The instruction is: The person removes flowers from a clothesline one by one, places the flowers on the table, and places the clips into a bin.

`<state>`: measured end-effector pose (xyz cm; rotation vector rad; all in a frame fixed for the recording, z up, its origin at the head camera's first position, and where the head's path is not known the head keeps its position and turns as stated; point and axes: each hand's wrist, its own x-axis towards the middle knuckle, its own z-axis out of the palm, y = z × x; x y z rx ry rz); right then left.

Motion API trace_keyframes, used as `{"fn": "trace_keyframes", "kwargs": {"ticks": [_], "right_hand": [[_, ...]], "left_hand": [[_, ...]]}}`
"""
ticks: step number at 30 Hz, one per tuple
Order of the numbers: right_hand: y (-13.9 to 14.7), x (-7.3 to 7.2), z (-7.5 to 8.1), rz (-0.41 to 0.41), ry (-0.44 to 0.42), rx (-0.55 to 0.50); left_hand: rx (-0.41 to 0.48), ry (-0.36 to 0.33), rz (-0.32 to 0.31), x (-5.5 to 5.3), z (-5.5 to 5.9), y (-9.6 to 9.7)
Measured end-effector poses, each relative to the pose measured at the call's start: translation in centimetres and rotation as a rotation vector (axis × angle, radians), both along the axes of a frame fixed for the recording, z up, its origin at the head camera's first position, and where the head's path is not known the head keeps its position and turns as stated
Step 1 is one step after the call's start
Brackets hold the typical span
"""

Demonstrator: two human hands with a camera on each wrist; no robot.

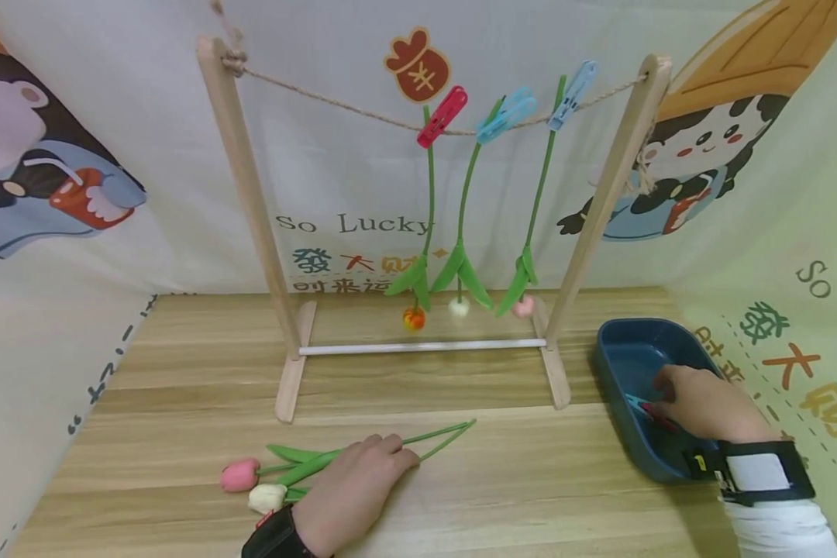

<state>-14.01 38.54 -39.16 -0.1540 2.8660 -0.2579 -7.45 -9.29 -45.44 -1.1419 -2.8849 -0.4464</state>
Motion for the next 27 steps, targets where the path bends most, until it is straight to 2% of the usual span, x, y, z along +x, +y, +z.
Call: {"fn": "trace_keyframes", "kwargs": {"ticks": [5,8,11,15,22,27], "right_hand": [[-0.1,0.2,0.4,0.01,0.014,0.002],[-0.5,0.4,1.2,0.029,0.028,-0.008],[-1.2,0.6,2.7,0.053,0.045,-0.011],[-2.6,1.1,5.1,0.08,0.119,0.022],[-6.3,1.5,9.7,0.111,0.258,0.082],[-8.7,1.8,12.6,0.156,0.36,0.076]], "left_hand": [[-0.006,0.023,-0.006,0.1,0.3,-0.1],[0.002,0.051,-0.01,0.1,0.9,-0.2],[0.025,0.078,-0.01,-0.1,2.0,-0.3],[0.071,0.1,0.011,-0.6,3.7,-0.4],[0.222,0.152,0.054,-1.8,6.2,-1.0],[0.337,0.193,0.064,-2.8,7.6,-1.4]]}}
